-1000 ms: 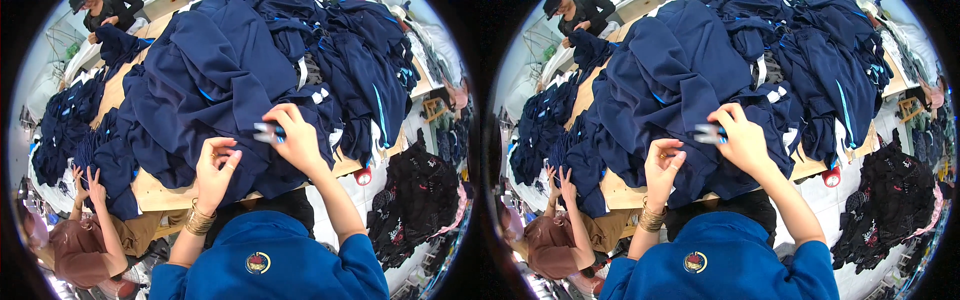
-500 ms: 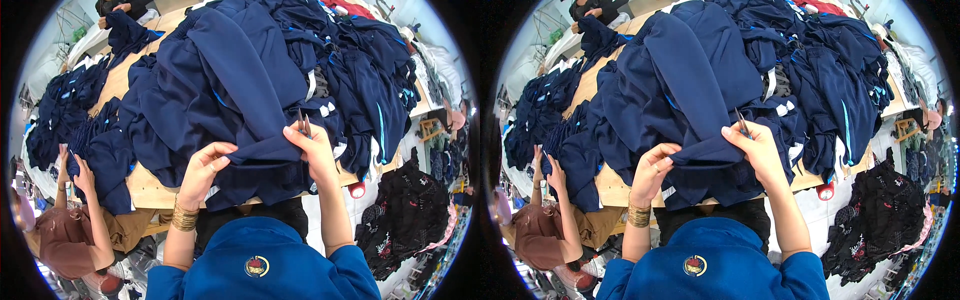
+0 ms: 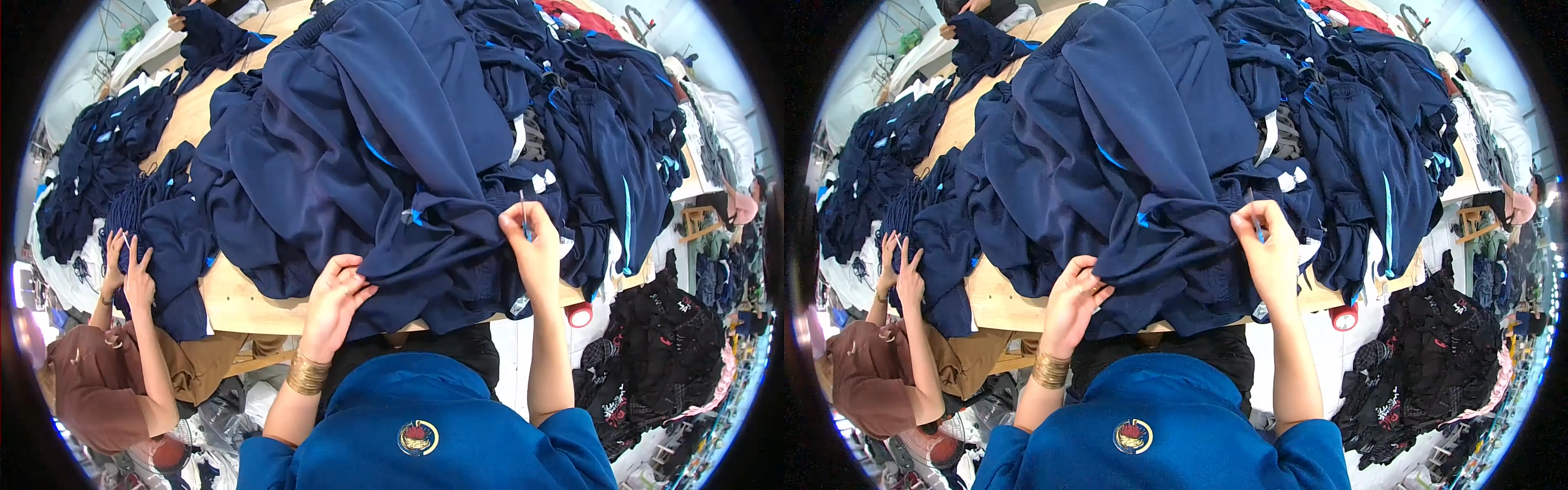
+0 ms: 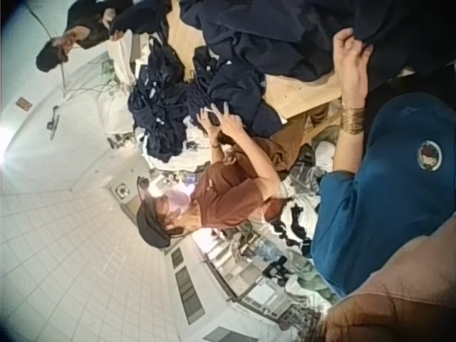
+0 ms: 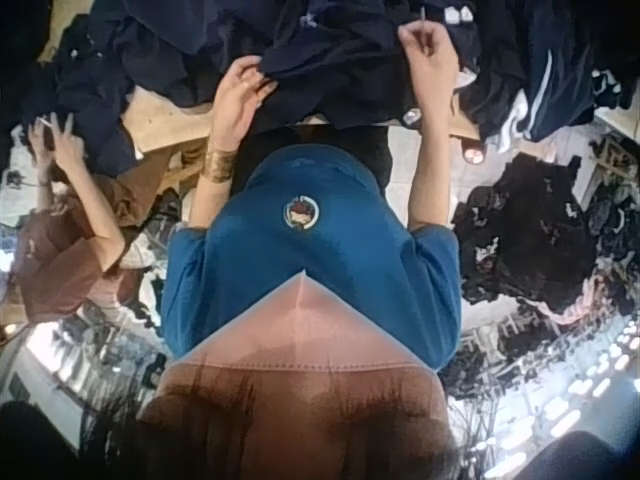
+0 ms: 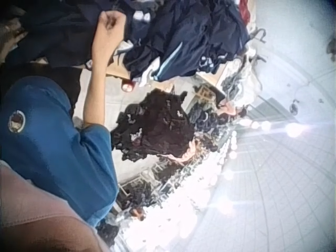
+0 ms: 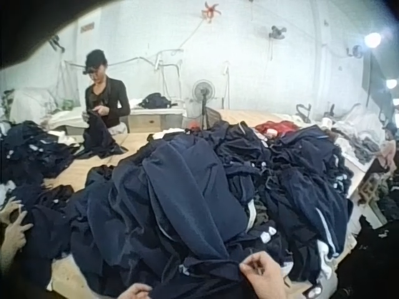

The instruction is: Trimming loose threads from blue athletic pants using small scissors on a work table.

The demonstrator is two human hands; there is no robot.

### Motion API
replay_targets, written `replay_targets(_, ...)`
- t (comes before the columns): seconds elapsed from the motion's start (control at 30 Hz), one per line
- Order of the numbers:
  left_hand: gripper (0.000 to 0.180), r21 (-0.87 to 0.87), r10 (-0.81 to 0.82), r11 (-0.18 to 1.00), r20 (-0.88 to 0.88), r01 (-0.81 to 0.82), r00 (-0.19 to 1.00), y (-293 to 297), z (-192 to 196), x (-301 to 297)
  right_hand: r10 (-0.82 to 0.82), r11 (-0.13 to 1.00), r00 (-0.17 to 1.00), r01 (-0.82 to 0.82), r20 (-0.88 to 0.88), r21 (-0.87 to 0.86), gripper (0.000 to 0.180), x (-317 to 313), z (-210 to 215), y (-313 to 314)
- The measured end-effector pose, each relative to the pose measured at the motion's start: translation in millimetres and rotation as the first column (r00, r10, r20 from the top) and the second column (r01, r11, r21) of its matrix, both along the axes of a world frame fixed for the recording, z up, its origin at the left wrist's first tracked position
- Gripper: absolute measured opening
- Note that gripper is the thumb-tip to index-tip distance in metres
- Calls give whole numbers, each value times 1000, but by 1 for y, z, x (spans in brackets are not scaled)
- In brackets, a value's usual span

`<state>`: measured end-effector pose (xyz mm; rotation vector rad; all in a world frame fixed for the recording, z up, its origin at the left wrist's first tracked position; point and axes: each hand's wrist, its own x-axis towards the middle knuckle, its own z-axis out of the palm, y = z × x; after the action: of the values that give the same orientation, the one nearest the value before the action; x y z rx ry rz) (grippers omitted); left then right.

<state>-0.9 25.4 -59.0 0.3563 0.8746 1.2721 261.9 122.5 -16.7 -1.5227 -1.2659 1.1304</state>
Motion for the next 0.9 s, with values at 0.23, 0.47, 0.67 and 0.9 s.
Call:
replay_targets(0.23,43,438,367,899,-782,25,504,1,28,20,172,716,871,-431,459,549,31,-29,56,-12)
replay_targets(0.47,66,363,323,905,-926,222,196,42,13,57,208,716,681,-595,702,365,23,-62,17,12)
replay_targets(0.67,44,548,462,809,-816,210,348,50,45,56,364,857,860,-460,358,232,16,-60,46,6)
replay_targets(0.9,20,316,-171,893,-423,322,890,65,65,39,393,891,903,-420,172,171,18,-38,75,17)
